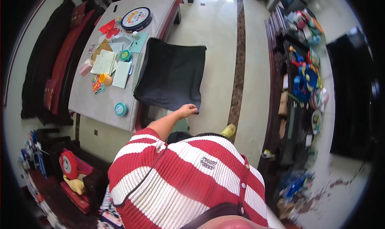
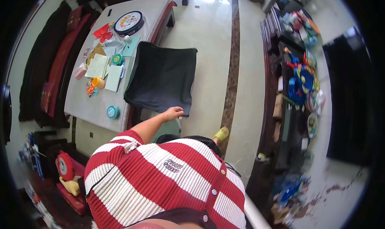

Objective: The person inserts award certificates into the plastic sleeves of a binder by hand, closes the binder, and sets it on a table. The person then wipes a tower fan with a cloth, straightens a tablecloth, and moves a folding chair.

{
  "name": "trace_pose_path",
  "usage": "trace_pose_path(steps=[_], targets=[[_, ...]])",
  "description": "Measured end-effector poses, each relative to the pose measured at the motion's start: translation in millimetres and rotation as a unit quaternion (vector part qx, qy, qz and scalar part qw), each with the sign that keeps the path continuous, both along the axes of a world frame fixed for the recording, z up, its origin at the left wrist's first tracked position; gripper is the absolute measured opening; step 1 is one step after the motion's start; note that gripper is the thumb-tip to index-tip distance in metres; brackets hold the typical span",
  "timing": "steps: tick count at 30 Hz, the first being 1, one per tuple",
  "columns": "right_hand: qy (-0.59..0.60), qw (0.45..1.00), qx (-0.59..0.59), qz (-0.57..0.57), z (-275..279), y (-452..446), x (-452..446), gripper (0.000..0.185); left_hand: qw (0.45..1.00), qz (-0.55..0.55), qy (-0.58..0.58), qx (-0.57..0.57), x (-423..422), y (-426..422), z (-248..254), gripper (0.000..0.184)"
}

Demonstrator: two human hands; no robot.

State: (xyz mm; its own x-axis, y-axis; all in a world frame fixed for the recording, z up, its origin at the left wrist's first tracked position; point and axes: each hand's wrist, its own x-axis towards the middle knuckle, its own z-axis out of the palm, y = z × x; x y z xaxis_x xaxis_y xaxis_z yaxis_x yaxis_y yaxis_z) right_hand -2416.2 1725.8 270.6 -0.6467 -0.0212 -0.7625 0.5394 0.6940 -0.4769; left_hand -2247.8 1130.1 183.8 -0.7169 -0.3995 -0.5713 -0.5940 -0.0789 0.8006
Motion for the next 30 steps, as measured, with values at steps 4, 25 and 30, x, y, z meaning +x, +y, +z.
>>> trace_pose_path(steps=[4, 25, 30], targets=[[-0.018, 0.995, 0.024, 0.093, -14, -40, -164, 0.034, 0.982, 0.151, -0.114, -0.022, -25, -36, -45, 0.041], [0.231, 0.682, 0.057, 0.691, 58, -870, -700, 0.019, 0.733, 0.472, -0.386, -0.302, -119, -459, 54, 0.067], [0.207, 0.671, 0.014, 0.712, 53, -1025, -715, 0.018, 0.706, 0.457, -0.49, -0.228, -139, -540, 30, 0.067]])
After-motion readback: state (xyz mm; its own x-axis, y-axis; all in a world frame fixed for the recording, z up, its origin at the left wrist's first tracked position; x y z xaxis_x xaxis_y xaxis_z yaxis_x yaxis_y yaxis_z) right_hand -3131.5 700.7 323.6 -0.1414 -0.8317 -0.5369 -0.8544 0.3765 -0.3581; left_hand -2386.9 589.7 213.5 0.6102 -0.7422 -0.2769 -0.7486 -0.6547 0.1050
